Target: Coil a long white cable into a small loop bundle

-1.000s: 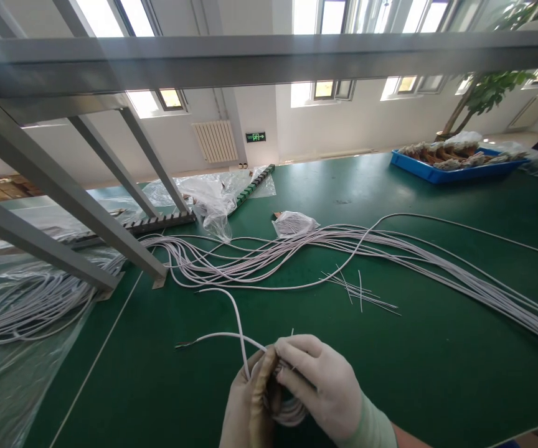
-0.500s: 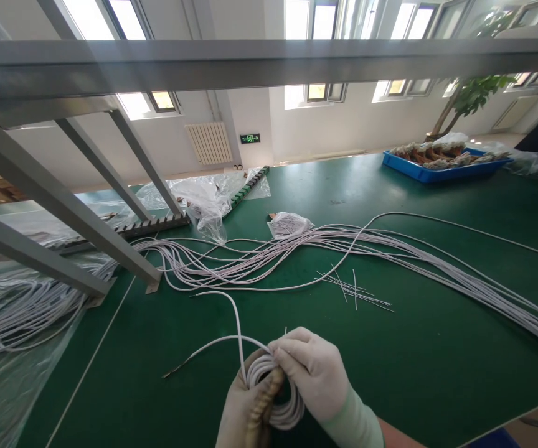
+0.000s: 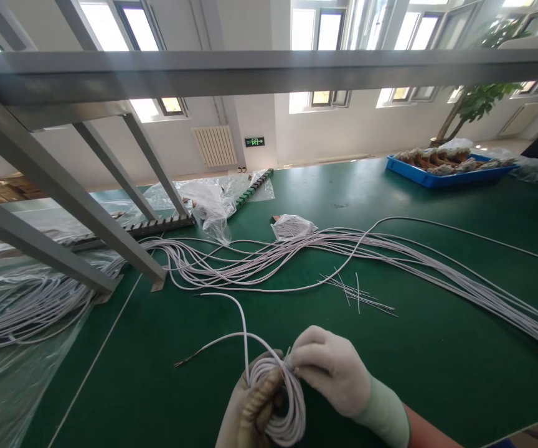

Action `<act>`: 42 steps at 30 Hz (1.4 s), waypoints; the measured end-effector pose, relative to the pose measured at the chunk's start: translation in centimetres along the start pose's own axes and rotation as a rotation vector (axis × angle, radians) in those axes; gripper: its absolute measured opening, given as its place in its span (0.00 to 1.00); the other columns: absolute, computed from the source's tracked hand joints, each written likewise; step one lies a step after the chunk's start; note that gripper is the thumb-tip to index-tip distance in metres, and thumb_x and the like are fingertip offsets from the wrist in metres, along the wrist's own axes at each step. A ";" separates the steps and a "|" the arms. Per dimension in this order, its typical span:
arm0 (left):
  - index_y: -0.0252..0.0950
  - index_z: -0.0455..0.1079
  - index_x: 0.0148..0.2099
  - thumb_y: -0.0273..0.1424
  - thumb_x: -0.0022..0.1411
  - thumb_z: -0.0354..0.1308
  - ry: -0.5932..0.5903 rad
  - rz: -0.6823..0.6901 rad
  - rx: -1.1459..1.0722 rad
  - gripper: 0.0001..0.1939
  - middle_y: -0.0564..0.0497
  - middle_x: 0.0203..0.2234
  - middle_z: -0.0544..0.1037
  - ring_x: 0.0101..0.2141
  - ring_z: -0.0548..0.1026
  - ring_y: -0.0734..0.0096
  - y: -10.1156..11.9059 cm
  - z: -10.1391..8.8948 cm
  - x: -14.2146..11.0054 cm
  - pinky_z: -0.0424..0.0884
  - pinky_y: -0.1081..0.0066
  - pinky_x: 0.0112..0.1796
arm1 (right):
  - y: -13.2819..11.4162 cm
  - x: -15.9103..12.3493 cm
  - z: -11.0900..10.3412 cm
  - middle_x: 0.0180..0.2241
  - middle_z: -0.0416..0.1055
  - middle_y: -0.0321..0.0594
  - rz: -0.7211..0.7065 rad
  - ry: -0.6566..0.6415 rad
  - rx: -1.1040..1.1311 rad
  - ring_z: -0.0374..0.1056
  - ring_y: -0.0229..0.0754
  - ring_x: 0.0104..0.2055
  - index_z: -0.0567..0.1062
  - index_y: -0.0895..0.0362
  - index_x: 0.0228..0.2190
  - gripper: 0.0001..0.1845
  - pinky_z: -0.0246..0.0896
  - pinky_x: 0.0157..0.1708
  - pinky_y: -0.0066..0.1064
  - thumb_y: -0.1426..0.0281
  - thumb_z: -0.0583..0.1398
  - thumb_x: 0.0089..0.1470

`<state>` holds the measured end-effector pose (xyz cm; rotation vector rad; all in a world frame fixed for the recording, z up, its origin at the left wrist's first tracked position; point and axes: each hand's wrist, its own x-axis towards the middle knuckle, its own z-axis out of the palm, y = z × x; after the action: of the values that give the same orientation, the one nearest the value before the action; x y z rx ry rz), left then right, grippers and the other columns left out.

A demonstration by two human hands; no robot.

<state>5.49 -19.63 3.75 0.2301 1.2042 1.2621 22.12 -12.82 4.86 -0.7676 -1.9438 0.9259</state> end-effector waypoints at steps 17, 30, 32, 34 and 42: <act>0.40 0.83 0.38 0.44 0.53 0.74 0.016 -0.099 0.038 0.15 0.49 0.28 0.82 0.27 0.76 0.66 1.1 0.9 0.4 0.74 0.70 0.29 | -0.5 1.3 -2.2 0.27 0.68 0.39 -0.421 -0.470 -0.814 0.52 0.42 0.25 0.73 0.57 0.32 0.11 0.47 0.28 0.38 0.73 0.53 0.66; 0.37 0.82 0.41 0.49 0.51 0.73 0.071 0.081 0.485 0.23 0.45 0.33 0.81 0.34 0.77 0.56 2.9 2.0 0.0 0.75 0.64 0.33 | -0.5 1.7 -2.1 0.18 0.52 0.27 0.736 -0.479 0.260 0.49 0.36 0.17 0.65 0.53 0.25 0.15 0.50 0.17 0.27 0.66 0.50 0.63; 0.33 0.82 0.41 0.50 0.44 0.77 0.102 -0.042 0.284 0.29 0.47 0.29 0.81 0.30 0.76 0.63 2.9 1.3 1.1 0.73 0.68 0.31 | 0.1 1.6 -2.6 0.23 0.61 0.32 0.643 -0.329 0.182 0.58 0.38 0.23 0.71 0.56 0.30 0.17 0.59 0.24 0.29 0.62 0.50 0.67; 0.32 0.82 0.38 0.49 0.36 0.80 0.081 -0.100 0.187 0.32 0.50 0.25 0.81 0.27 0.74 0.68 2.9 0.6 2.0 0.72 0.72 0.29 | 0.6 1.6 -3.1 0.33 0.69 0.40 0.406 -0.240 -0.022 0.64 0.42 0.32 0.74 0.57 0.38 0.15 0.64 0.33 0.33 0.62 0.52 0.68; 0.31 0.82 0.38 0.49 0.43 0.78 -0.032 -0.061 0.234 0.28 0.51 0.22 0.79 0.25 0.72 0.71 2.3 0.2 2.1 0.68 0.74 0.28 | 0.4 2.6 -3.3 0.35 0.71 0.40 -0.472 -0.546 -0.735 0.59 0.42 0.30 0.75 0.56 0.38 0.08 0.54 0.29 0.36 0.69 0.55 0.67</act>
<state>3.95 -16.96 4.24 0.3808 1.3215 1.0608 23.82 -9.51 6.83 -0.4090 -2.8395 0.1016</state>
